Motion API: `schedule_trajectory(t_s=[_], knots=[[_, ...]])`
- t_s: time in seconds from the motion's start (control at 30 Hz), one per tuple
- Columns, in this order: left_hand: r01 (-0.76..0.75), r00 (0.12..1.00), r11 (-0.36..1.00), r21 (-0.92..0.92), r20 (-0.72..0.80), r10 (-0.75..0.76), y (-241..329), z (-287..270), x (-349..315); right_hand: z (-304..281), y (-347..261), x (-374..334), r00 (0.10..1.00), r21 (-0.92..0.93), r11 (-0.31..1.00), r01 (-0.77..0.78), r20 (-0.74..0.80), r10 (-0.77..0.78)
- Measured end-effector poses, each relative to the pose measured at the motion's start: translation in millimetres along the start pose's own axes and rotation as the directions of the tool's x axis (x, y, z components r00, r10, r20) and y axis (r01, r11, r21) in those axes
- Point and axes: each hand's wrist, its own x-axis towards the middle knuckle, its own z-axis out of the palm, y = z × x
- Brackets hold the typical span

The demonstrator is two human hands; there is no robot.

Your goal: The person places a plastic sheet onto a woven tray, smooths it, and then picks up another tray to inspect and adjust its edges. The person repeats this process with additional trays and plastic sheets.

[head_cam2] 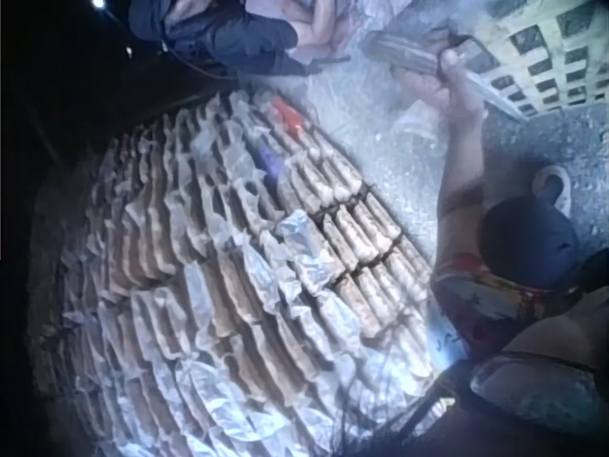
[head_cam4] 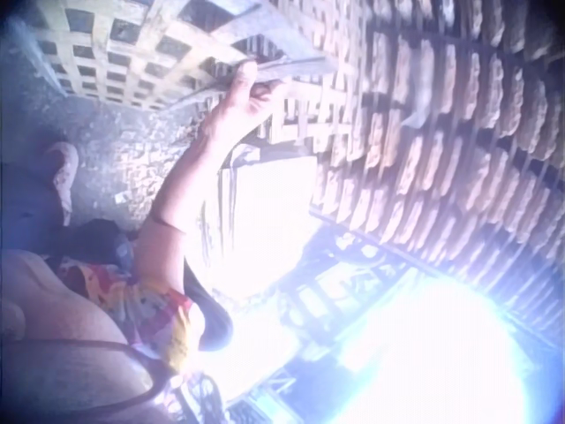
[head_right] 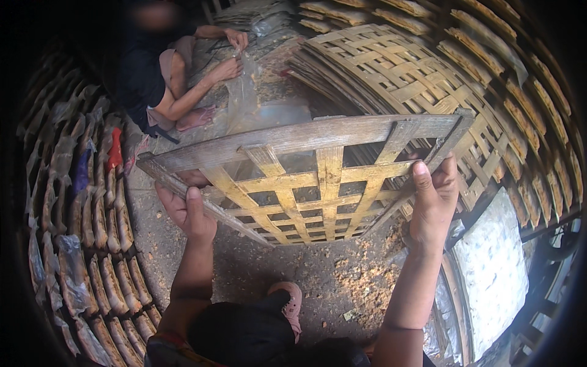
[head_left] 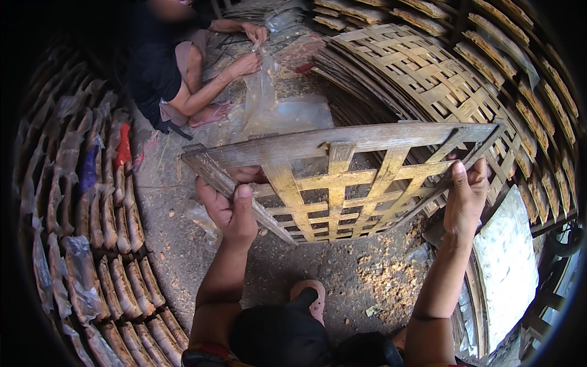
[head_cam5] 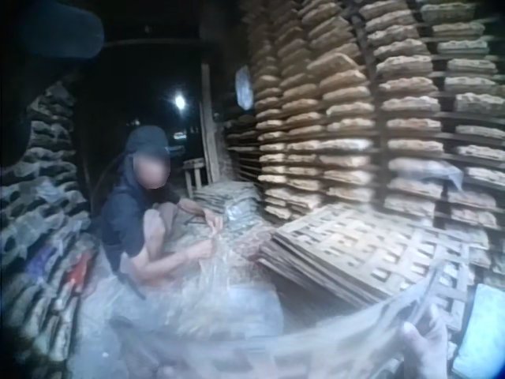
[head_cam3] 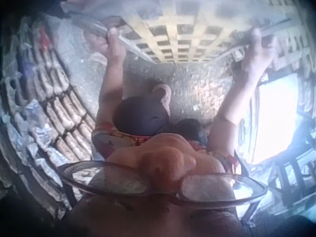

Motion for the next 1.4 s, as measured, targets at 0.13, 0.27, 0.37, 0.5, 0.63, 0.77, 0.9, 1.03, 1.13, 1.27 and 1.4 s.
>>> schedule_trajectory(t_s=[0.13, 0.27, 0.37, 0.5, 0.63, 0.77, 0.9, 1.03, 1.13, 1.27, 1.4], knots=[[-0.053, 0.996, 0.982, 0.184, 0.085, 0.038, -20, -15, -8, -12, 14, -7, 0.999, -0.031, 0.999, -0.041, -0.017, 0.04], [-0.173, 0.982, 0.94, 0.294, 0.125, 0.142, -33, -29, -21, -18, 15, -11, 0.998, -0.002, 0.999, -0.047, 0.032, 0.047], [-0.133, 0.987, 0.96, 0.248, 0.121, 0.105, -39, -34, -30, -18, 16, -12, 0.999, -0.017, 0.999, -0.041, 0.014, 0.041], [-0.139, 0.985, 0.933, 0.332, 0.14, 0.097, -55, -45, -46, -20, 20, -16, 0.999, -0.032, 0.999, -0.034, 0.021, 0.035], [-0.152, 0.98, 0.931, 0.331, 0.174, 0.098, -60, -48, -51, -19, 19, -18, 1.0, -0.035, 0.999, -0.021, 0.01, 0.021], [-0.088, 0.983, 0.934, 0.346, 0.18, 0.026, -54, -46, -51, -21, 18, -23, 1.0, -0.048, 0.999, -0.021, 0.008, 0.021], [-0.142, 0.971, 0.941, 0.306, 0.226, 0.073, -51, -40, -47, -17, 15, -28, 0.999, -0.053, 0.999, 0.006, -0.041, -0.008], [-0.078, 0.985, 0.957, 0.28, 0.169, 0.031, -45, -38, -48, -16, 13, -31, 0.999, -0.033, 0.999, 0.011, -0.038, -0.012], [-0.054, 0.99, 0.954, 0.294, 0.139, 0.013, -42, -35, -49, -20, 13, -34, 0.999, -0.025, 1.0, 0.019, -0.05, -0.02], [0.16, 0.983, 0.977, 0.139, 0.065, -0.17, -34, -26, -50, -21, 12, -43, 0.997, -0.013, 0.999, 0.033, -0.074, -0.033], [0.217, 0.976, 0.976, 0.015, 0.007, -0.217, -31, -18, -42, -22, 5, -53, 0.992, 0.005, 0.998, 0.055, -0.111, -0.054]])
